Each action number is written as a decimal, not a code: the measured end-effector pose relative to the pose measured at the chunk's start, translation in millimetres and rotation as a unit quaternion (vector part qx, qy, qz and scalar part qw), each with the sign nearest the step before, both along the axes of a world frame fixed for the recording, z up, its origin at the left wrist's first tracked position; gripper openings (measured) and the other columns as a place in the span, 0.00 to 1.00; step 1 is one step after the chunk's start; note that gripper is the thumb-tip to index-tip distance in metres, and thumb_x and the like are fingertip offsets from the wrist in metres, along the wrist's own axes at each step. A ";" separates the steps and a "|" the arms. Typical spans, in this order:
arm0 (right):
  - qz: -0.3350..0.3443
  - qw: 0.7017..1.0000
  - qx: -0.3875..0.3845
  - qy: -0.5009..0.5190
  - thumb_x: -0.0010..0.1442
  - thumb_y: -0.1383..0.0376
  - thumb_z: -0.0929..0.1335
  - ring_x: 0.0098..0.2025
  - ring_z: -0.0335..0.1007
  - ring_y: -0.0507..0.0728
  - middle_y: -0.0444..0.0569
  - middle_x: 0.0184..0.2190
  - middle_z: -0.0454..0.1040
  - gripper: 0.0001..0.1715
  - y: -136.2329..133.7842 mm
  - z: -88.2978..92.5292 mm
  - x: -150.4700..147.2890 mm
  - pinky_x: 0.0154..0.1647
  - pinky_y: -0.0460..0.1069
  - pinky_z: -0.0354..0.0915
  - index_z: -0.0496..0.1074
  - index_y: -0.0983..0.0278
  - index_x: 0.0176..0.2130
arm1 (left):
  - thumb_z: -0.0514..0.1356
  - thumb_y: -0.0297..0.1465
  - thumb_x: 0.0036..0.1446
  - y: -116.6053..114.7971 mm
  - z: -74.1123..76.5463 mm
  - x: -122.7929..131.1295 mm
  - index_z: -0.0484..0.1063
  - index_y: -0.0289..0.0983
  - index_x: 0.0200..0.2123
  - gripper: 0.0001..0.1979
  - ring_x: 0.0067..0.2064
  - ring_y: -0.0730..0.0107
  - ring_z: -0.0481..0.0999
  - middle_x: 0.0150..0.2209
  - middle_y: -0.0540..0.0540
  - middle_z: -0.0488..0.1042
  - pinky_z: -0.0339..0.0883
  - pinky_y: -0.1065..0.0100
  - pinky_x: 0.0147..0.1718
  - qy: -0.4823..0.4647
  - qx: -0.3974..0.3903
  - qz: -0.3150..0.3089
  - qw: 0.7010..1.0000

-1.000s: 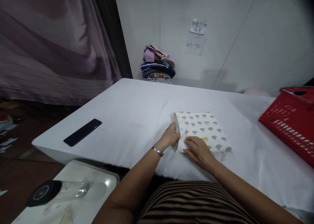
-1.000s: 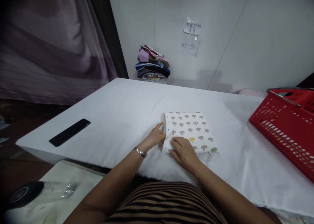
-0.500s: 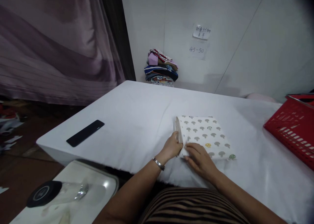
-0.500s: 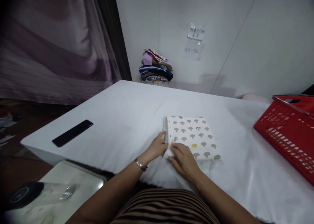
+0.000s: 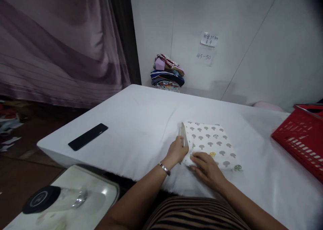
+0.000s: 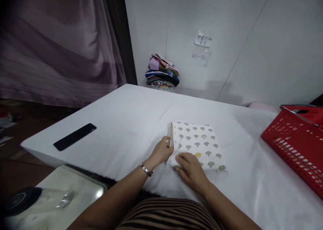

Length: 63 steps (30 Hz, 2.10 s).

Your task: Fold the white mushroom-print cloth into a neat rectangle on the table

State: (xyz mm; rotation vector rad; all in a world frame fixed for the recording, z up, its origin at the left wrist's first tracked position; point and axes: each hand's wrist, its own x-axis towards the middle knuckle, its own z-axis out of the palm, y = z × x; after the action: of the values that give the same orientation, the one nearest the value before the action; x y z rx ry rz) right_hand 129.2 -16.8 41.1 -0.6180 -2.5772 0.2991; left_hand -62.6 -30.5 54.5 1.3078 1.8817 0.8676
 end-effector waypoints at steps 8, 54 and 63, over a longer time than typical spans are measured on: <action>-0.044 0.999 0.017 -0.007 0.63 0.60 0.62 0.61 0.57 0.64 0.57 0.60 0.62 0.24 27.1 3.3 -2.0 0.57 0.62 0.61 0.63 0.61 0.58 | 0.53 0.32 0.56 25.2 2.6 9.1 0.59 0.37 0.53 0.21 0.43 0.56 0.75 0.43 0.39 0.76 0.62 0.64 0.37 0.097 0.011 0.031 0.995; -0.079 0.986 -0.030 -0.144 0.65 0.58 0.57 0.66 0.45 0.63 0.55 0.64 0.55 0.27 77.0 -16.2 -28.5 0.62 0.67 0.47 0.57 0.61 0.62 | 0.56 0.30 0.55 53.6 -22.5 -9.1 0.68 0.38 0.29 0.04 0.36 0.69 0.71 0.35 0.48 0.73 0.61 0.69 0.34 0.061 0.027 0.099 0.993; -0.091 0.983 -0.047 -0.151 0.65 0.58 0.57 0.67 0.40 0.62 0.53 0.66 0.49 0.30 94.5 10.3 -41.6 0.62 0.65 0.47 0.53 0.60 0.64 | 0.55 0.34 0.55 75.2 -17.2 -12.8 0.67 0.39 0.34 0.06 0.40 0.64 0.73 0.40 0.45 0.73 0.61 0.67 0.36 0.090 0.013 0.112 0.990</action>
State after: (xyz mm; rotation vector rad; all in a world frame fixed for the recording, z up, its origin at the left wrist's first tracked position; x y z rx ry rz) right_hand 87.6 77.7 51.4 -0.9945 -2.7773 0.2872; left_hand -75.5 44.7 37.3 1.2419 2.1976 0.9154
